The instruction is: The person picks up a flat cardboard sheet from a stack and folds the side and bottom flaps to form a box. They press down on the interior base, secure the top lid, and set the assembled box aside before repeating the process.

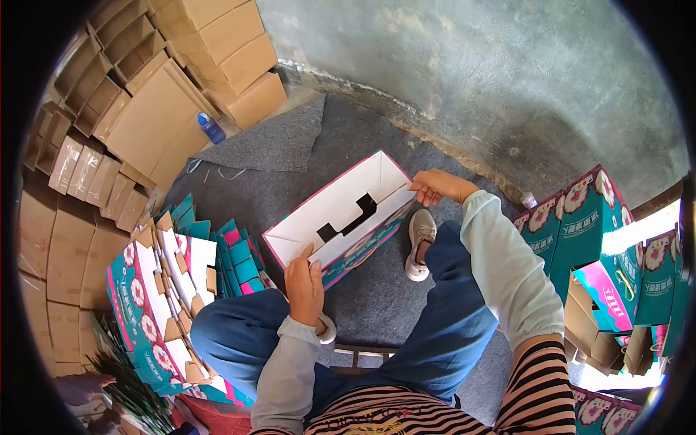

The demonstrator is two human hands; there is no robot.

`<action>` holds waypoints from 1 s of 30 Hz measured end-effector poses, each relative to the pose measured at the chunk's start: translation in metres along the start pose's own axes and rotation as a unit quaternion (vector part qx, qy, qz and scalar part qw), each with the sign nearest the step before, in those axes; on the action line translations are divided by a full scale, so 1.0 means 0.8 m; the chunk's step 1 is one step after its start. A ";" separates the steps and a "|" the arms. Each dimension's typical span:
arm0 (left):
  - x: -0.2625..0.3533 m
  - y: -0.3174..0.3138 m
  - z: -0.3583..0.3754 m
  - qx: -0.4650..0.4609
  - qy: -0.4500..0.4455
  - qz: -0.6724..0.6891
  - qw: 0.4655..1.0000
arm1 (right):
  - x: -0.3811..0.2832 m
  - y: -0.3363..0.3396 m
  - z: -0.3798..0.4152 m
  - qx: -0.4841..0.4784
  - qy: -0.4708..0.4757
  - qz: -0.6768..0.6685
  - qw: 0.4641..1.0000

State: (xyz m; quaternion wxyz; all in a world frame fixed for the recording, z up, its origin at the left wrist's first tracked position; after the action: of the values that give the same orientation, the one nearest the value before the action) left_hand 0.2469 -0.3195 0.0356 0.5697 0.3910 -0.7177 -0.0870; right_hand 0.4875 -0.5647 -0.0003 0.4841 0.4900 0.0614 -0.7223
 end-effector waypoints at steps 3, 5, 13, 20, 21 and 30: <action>0.002 -0.001 -0.005 0.020 0.068 0.065 0.995 | 0.000 0.002 0.000 0.020 0.005 0.074 0.997; -0.001 -0.003 -0.002 0.026 0.137 0.115 0.984 | -0.018 0.004 0.012 0.066 0.008 0.138 0.988; 0.021 -0.001 -0.006 0.079 -0.030 -0.051 0.995 | -0.137 -0.041 0.064 0.256 0.344 0.410 0.805; 0.021 -0.038 -0.010 -0.054 -0.058 -0.220 0.972 | -0.125 -0.103 0.040 0.157 0.389 0.487 0.766; 0.017 -0.046 -0.010 -0.080 -0.059 -0.239 0.966 | -0.118 -0.110 0.035 0.144 0.374 0.510 0.761; 0.008 -0.056 -0.014 -0.096 -0.082 -0.226 0.966 | -0.097 -0.126 0.005 0.091 0.383 0.533 0.749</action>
State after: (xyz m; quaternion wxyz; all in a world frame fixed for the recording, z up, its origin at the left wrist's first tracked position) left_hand 0.2772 -0.3504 0.0183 0.5095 0.4780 -0.6431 -0.3138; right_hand 0.4126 -0.4642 0.0225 0.6791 0.7208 -0.0953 -0.1007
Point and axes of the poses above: each hand's wrist, its own z-axis away from the middle knuckle, its own y-axis out of the back of the hand, x = y × z, the point moved 10 cm from there along -z, towards the middle knuckle, and after that the axes turned 7 degrees about z, right-handed, at the moved point
